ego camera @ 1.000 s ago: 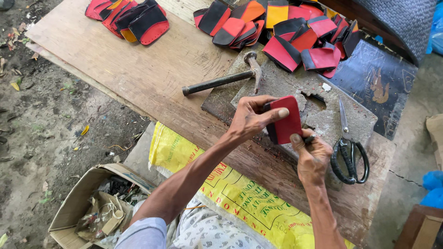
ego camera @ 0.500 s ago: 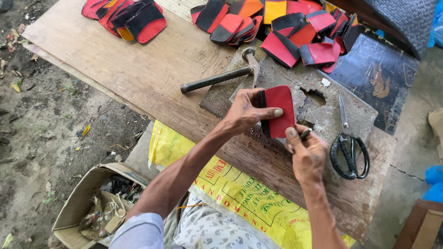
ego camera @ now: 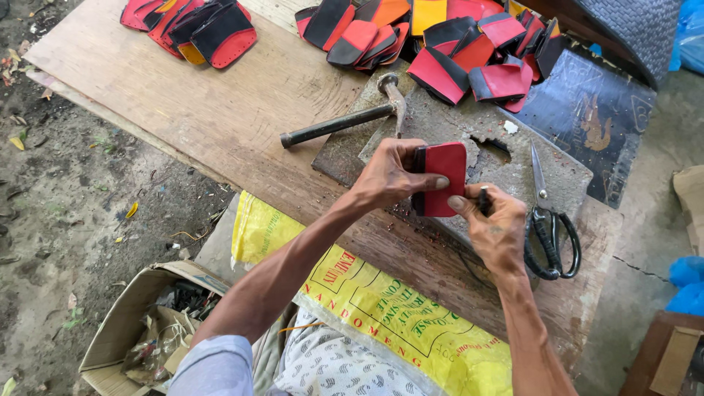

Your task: The person uses a hammer and a punch tool to drive fasteners through the straps of red and black sandals. The person repeatedly positions the punch, strikes it with the hammer, and moves the sandals on a wooden workbench.

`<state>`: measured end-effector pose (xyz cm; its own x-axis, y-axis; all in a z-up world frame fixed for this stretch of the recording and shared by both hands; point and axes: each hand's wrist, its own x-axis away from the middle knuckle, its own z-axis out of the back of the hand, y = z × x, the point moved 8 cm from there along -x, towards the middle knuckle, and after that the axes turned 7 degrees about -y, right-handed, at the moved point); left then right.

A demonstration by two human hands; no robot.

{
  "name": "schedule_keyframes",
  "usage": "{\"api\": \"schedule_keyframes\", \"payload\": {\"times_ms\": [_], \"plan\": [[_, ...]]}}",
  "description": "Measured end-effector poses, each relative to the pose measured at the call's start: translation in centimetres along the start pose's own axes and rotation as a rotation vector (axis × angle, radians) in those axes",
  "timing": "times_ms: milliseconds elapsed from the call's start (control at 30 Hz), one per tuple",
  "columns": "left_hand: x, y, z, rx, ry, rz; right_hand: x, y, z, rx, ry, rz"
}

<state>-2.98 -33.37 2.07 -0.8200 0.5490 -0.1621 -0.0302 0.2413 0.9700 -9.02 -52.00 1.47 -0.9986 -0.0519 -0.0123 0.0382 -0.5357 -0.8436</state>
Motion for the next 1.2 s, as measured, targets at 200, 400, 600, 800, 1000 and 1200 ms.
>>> {"api": "schedule_keyframes", "payload": {"times_ms": [200, 400, 600, 800, 1000, 1200], "plan": [[0.7, 1.1, 0.4, -0.001, -0.016, -0.001, 0.4, -0.3, 0.1, -0.227, 0.021, 0.202], [0.7, 0.7, 0.7, -0.119, 0.15, -0.015, 0.9, 0.0, -0.4, -0.205, 0.031, 0.146], [0.8, 0.7, 1.0, -0.213, 0.161, -0.015, 1.5, -0.7, -0.7, -0.211, -0.017, 0.155], [0.6, 0.8, 1.3, -0.008, 0.071, 0.007, 1.5, -0.1, -0.8, -0.351, -0.009, 0.058], [0.3, 0.3, 2.2, -0.043, 0.099, 0.005, 1.5, -0.4, -1.1, -0.358, -0.061, 0.076], [0.5, 0.0, 2.8, -0.229, 0.238, 0.083, 1.4, -0.2, -1.8, -0.306, -0.086, 0.082]]}}
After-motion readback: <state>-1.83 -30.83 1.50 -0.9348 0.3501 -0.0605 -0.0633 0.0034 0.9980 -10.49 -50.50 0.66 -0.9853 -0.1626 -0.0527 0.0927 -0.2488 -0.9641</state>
